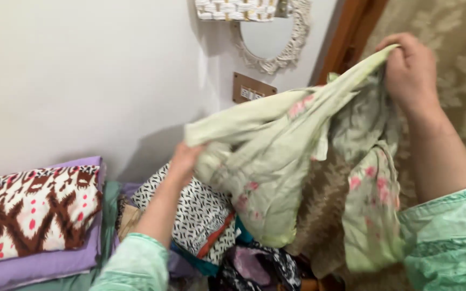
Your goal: Sorting, unfolding, and stacking various pieces of clothing and fabric on a carpeted floor.
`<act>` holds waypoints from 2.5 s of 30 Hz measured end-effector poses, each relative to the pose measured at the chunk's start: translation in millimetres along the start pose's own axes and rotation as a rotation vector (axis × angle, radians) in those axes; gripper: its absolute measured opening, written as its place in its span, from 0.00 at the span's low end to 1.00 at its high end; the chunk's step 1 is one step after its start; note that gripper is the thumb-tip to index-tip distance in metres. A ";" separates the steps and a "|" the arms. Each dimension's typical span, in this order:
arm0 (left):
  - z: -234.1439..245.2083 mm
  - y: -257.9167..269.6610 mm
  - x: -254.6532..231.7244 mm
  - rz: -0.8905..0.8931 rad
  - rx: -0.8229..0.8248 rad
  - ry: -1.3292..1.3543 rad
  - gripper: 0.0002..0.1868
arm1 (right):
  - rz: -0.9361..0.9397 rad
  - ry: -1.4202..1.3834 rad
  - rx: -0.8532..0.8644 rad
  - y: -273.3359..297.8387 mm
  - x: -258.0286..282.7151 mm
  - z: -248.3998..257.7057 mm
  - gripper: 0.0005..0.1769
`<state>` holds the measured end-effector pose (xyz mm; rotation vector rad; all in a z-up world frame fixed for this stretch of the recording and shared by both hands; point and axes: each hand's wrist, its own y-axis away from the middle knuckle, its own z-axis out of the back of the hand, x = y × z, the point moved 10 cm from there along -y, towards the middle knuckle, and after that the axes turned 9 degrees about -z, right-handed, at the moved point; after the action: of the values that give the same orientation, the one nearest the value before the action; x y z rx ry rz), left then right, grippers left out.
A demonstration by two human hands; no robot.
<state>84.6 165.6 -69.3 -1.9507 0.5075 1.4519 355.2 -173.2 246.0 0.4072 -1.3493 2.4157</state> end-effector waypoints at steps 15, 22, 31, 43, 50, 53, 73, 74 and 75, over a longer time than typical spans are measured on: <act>-210.5 109.5 -171.6 0.022 0.481 0.896 0.33 | -0.278 -0.427 1.156 155.6 20.1 -57.2 0.42; -217.0 199.9 -244.8 -0.306 0.595 0.702 0.47 | -0.039 -0.497 1.507 269.3 17.7 -176.4 0.33; -155.0 256.7 -171.6 -0.274 0.428 0.225 0.34 | -0.046 -0.865 0.970 207.8 132.3 -140.4 0.07; -2.4 337.5 -161.6 -0.180 -0.165 -1.177 0.20 | 0.256 -0.644 0.986 231.6 257.2 -139.2 0.09; 98.0 381.4 -135.7 -0.003 -0.179 -0.418 0.11 | 0.321 -0.505 0.728 209.9 288.0 -109.4 0.12; 120.7 383.6 -164.0 -0.062 -0.236 -0.177 0.10 | 0.294 -0.330 0.819 218.1 290.2 -128.8 0.18; 120.8 410.0 -330.6 -0.208 -0.193 -1.267 0.16 | 0.269 -0.104 0.970 251.0 271.0 -174.3 0.15; 123.2 412.3 -326.0 -0.162 -0.183 -1.280 0.16 | 0.192 -0.081 1.088 261.5 269.6 -177.6 0.16; 125.1 414.3 -323.6 -0.158 -0.191 -1.282 0.16 | 0.199 -0.084 1.092 260.4 263.5 -181.1 0.16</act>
<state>-371.0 -67.1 104.6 -0.7874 -0.3694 2.2732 -8.1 -104.2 63.6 0.6391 0.0551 3.1325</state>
